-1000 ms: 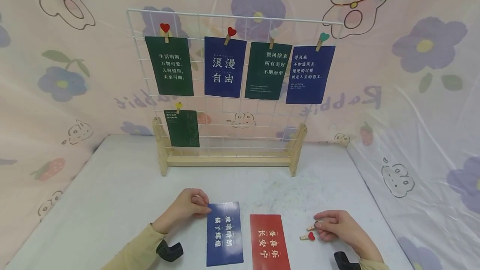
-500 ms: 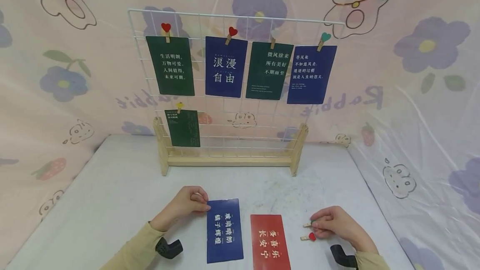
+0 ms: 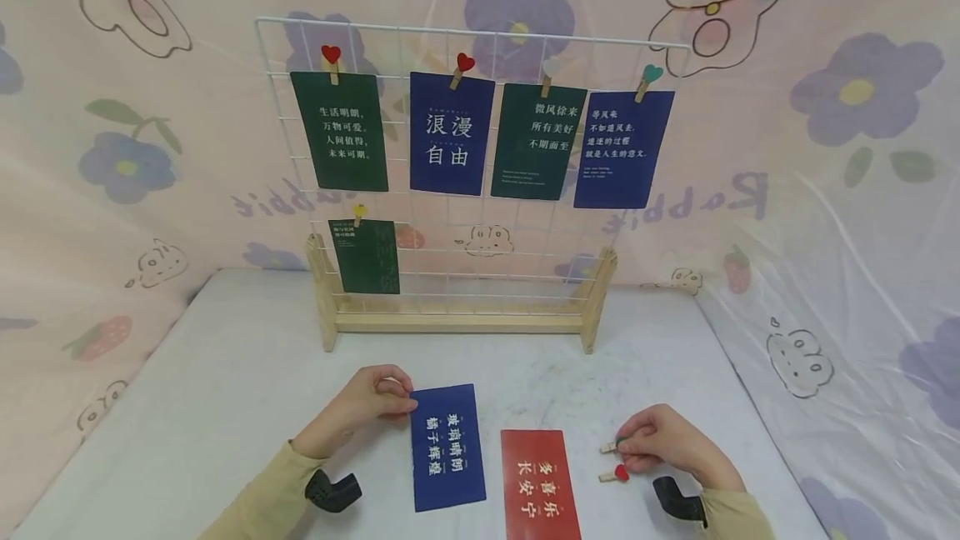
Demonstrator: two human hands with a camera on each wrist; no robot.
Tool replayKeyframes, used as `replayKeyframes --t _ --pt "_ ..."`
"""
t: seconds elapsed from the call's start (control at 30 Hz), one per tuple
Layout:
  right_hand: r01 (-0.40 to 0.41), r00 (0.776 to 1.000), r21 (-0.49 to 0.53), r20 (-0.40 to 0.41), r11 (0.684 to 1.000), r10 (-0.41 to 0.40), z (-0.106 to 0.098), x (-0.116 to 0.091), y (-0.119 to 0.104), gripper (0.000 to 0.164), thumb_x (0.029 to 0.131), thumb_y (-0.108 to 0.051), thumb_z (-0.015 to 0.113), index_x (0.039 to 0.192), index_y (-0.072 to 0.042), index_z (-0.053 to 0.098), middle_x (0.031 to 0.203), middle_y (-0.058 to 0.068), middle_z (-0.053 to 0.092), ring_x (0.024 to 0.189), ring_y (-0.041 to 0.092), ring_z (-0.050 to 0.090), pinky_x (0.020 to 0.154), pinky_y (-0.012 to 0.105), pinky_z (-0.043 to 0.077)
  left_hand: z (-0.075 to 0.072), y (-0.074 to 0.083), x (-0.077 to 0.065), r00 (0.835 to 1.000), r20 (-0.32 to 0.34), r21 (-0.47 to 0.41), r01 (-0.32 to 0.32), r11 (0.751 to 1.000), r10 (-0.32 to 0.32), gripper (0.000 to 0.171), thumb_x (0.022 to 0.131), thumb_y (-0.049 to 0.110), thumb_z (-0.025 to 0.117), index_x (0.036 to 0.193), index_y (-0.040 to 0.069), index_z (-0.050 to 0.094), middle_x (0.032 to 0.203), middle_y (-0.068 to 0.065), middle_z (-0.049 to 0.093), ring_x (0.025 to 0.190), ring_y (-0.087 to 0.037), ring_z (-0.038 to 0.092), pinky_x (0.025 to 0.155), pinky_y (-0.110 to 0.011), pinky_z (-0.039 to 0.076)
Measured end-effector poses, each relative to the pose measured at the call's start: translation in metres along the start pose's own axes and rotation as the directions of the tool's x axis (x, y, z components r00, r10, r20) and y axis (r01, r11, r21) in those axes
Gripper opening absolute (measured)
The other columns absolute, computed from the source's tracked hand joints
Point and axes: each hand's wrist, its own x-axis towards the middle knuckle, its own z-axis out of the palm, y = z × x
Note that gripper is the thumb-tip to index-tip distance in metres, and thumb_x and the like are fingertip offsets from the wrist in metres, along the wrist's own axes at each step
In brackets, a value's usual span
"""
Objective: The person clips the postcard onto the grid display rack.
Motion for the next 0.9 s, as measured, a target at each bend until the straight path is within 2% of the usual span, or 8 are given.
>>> replayKeyframes --t 0.17,0.37,0.67,0.9 --pt "0.034 0.999 -0.008 -0.011 0.999 -0.034 -0.002 0.004 -0.005 0.023 0.09 -0.006 0.065 0.103 0.013 0.06 0.083 0.014 0.067 0.072 0.022 0.068 0.065 0.035 0.058 -0.005 0.005 0.001 1.0 -0.023 -0.008 -0.003 1.0 0.003 0.022 0.081 0.003 0.075 0.097 -0.002 0.061 0.078 -0.007 0.067 0.071 -0.018 0.064 0.07 -0.037 0.058" --pt "0.081 0.996 -0.095 -0.041 0.992 -0.085 -0.005 0.01 -0.015 0.024 0.089 -0.011 0.069 0.101 0.009 0.062 0.085 0.012 0.065 0.074 0.024 0.065 0.066 0.035 0.058 -0.009 0.01 0.003 0.999 -0.042 -0.052 -0.002 0.999 0.0 0.021 0.082 0.004 0.074 0.098 -0.004 0.062 0.08 -0.009 0.067 0.075 -0.019 0.065 0.076 -0.039 0.057" --pt "0.201 0.979 -0.163 0.043 0.966 -0.197 -0.006 0.024 -0.042 0.022 0.09 -0.008 0.067 0.102 0.009 0.06 0.091 0.023 0.065 0.079 0.027 0.066 0.069 0.04 0.058 -0.012 0.017 0.006 0.998 -0.06 -0.079 -0.013 0.997 0.009 0.023 0.083 0.009 0.075 0.098 -0.004 0.062 0.084 -0.01 0.069 0.077 -0.021 0.065 0.078 -0.041 0.057" --pt "0.266 0.963 -0.25 0.037 0.931 -0.266 -0.003 0.031 -0.061 0.023 0.091 -0.01 0.065 0.104 0.008 0.06 0.095 0.023 0.065 0.083 0.031 0.065 0.072 0.041 0.056 -0.014 0.026 0.01 0.996 -0.084 -0.108 -0.036 0.993 0.027 0.024 0.083 0.009 0.075 0.098 -0.004 0.062 0.084 -0.01 0.068 0.078 -0.02 0.065 0.082 -0.046 0.055"
